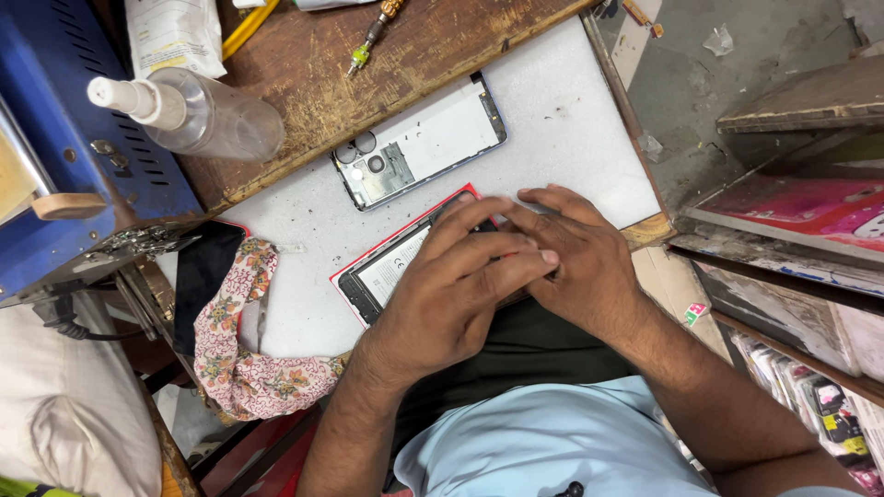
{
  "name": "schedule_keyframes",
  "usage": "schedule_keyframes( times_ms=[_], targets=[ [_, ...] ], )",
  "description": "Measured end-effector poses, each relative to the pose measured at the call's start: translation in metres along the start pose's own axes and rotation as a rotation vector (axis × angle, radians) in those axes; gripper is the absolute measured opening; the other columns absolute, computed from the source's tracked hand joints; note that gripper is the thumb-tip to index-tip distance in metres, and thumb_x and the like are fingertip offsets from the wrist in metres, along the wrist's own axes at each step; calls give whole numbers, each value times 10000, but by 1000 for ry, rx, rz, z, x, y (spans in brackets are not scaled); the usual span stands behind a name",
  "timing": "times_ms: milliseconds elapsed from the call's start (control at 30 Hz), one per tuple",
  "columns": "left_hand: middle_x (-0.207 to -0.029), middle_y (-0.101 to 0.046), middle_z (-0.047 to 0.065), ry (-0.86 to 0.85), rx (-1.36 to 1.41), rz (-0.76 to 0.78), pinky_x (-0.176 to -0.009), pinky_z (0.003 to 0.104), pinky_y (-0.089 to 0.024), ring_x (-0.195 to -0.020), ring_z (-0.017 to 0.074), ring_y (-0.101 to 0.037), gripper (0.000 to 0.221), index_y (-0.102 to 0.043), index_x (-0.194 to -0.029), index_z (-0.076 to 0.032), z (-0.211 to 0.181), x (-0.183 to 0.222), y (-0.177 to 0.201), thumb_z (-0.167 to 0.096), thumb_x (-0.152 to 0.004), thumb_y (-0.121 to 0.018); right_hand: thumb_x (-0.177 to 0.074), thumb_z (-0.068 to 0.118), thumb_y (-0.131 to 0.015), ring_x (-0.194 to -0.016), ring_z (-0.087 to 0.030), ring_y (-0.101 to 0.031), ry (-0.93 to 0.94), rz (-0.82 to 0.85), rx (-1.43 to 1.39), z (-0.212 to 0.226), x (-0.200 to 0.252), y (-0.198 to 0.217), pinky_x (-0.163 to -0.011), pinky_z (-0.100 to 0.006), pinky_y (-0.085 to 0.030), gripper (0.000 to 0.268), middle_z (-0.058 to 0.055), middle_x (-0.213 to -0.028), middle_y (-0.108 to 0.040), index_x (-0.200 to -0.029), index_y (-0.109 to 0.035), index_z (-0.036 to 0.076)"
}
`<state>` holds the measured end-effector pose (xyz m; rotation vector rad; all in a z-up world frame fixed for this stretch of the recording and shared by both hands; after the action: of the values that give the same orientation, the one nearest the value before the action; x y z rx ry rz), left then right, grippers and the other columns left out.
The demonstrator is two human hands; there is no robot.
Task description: The person uses a red-handled tool to scrape residue from the back of a disassembled smartphone. They repeatedly wipe the tool on a cloth and continue cleaning the camera module area and battery label surface.
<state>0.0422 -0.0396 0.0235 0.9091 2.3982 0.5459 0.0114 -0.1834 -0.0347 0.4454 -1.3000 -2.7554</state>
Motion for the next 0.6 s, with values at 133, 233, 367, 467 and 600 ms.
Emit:
schedule_keyframes(
  times_ms=[133,233,367,467,600],
  targets=[
    [-1275,-589,68,0,-36,-106,-1219,528,-453,-1327,349,-565,521,-582,-1370,-232,1,4,1,-122,-927,-832,-770,99,-817,-1270,-273,-634,-29,18,-21,-2,1,-2,-1105,-440,-507,491,-72,-1237,-734,-1243,-691,57],
    [-1244,-609,32,17,-8,-59,-1228,489,-488,-1316,319,-615,506,-609,-1389,-243,4,6,-6,-64,-956,-800,-798,91,-815,-1270,-276,-632,-31,4,-4,-2,2,-2,-1098,-436,-510,471,-89,-1234,-726,-1249,-686,47],
    [-1244,-572,58,-23,-111,-92,-1187,499,-485,-1297,356,-594,483,-607,-1368,-237,0,6,-7,-82,-958,-811,-799,82,-804,-1268,-266,-639,-25,6,-4,-3,3,-3,-1100,-437,-518,489,-91,-1208,-730,-1270,-680,43],
    [-1259,-598,47,-6,-53,-72,-1213,508,-472,-1312,325,-614,473,-597,-1395,-225,-3,5,-7,-39,-996,-771,-821,69,-796,-1267,-253,-647,24,9,59,0,2,-4,-1102,-436,-520,437,-74,-1218,-744,-1244,-691,78],
    [-1222,-598,143,-32,-59,-150,-1132,560,-451,-1268,411,-550,488,-593,-1272,-195,-8,6,-3,-54,-844,-777,-728,116,-818,-1261,-318,-626,-52,15,18,-4,3,-2,-1045,-431,-527,489,-144,-1213,-717,-1189,-672,38]
  ],
)
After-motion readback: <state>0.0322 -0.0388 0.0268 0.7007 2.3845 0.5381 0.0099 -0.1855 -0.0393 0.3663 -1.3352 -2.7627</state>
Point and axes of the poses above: each hand's wrist, its own x-axis away from the middle knuckle, its own y-axis out of the back of the hand, z = x × y, the point moved 6 cm from there along -x, towards the middle knuckle
